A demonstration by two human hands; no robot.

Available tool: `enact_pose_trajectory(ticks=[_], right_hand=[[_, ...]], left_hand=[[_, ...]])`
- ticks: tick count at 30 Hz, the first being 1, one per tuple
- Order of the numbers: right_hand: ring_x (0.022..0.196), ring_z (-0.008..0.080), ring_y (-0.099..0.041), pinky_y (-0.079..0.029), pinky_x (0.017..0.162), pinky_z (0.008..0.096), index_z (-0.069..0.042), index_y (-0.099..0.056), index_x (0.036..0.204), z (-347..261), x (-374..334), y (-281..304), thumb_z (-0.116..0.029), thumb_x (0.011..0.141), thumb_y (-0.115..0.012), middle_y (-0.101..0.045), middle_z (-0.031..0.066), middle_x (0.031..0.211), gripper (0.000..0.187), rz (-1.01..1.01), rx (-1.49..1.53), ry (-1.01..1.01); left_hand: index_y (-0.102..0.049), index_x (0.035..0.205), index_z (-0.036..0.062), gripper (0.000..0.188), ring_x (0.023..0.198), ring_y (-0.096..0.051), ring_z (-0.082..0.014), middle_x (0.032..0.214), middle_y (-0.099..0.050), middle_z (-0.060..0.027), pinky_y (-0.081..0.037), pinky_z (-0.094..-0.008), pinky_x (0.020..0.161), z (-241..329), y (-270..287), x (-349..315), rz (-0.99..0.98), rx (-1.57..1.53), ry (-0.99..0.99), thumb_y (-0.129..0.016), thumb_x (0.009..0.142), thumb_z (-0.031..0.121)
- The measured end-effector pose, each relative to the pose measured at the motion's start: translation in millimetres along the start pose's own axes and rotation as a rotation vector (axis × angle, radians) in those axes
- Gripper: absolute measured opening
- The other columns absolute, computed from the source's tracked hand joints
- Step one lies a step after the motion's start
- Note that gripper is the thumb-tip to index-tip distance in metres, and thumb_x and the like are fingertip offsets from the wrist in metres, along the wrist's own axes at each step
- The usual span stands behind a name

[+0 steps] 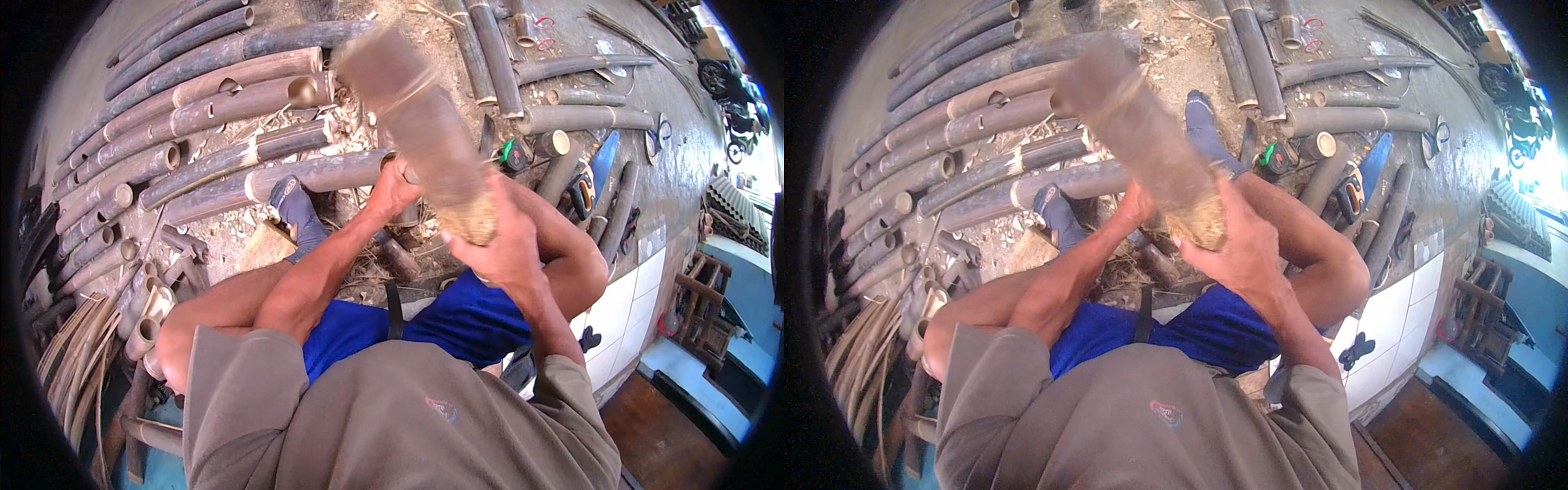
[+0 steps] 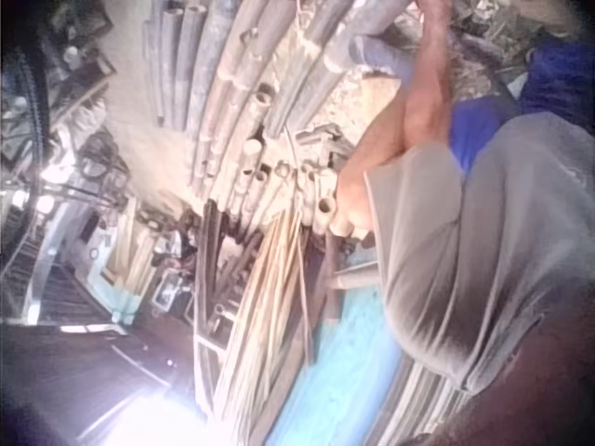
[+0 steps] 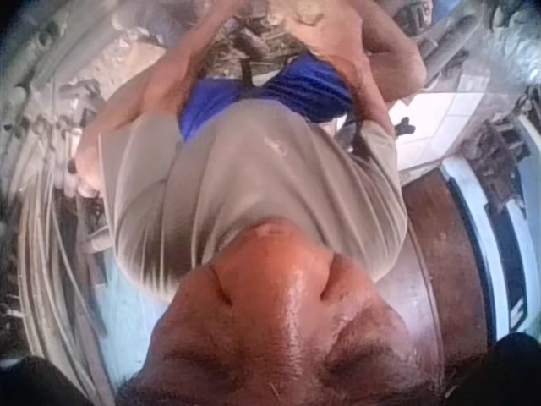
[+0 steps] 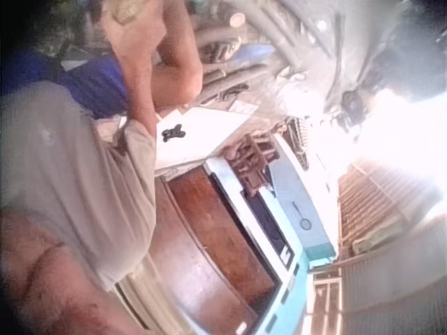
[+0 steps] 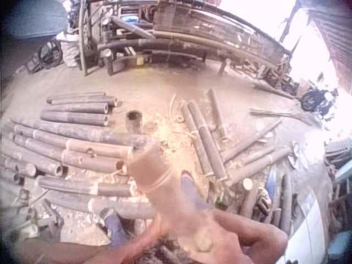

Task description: The person sits on the floor and repeatedly fits smaller bamboo segments into larger bamboo tubes, tapping them with a wooden mallet to seat them. The person also uses a tape measure to check dimensions and adjusts the pieces by hand.

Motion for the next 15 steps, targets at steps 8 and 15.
enact_pose_trajectory(ticks=[8, 15], right_hand=[[0.111, 0.0395, -0.072, -0.055, 0.097, 0.0449, 0.0, -0.042, 0.154, 33.5, -13.9, -7.7, -0.037, 0.08, -0.083, -0.073, 0.0265, 0.118, 0.093, -0.035, 0.079, -0.262], [0.111, 0.0288, -0.073, -0.054, 0.099, 0.0392, 0.006, -0.043, 0.151, 49.4, -20.1, 9.5, -0.024, 0.082, -0.083, -0.074, 0.023, 0.121, 0.085, 0.1, 0.22, -0.325]], left_hand=[[-0.057, 0.127, 0.0016, 0.049, 0.093, -0.067, -0.0191, 0.091, -0.069, -0.0052, -0.055, -0.0348, 0.087, 11.5, 58.8, 42.0, 0.405, 0.164, 0.188, -0.08, 0.091, 0.025], [-0.06, 0.124, -0.0019, 0.049, 0.095, -0.064, -0.0144, 0.108, -0.07, -0.0077, -0.053, -0.0323, 0.083, 66.9, 31.7, 39.4, 0.404, 0.13, -0.022, -0.081, 0.088, 0.023]])
Point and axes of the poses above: each hand's wrist, its own x-axis towards the middle knuckle, its own y-axis out of the back of the hand, z = x × y, the point moved 7 cm from there along x, towards the middle knuckle
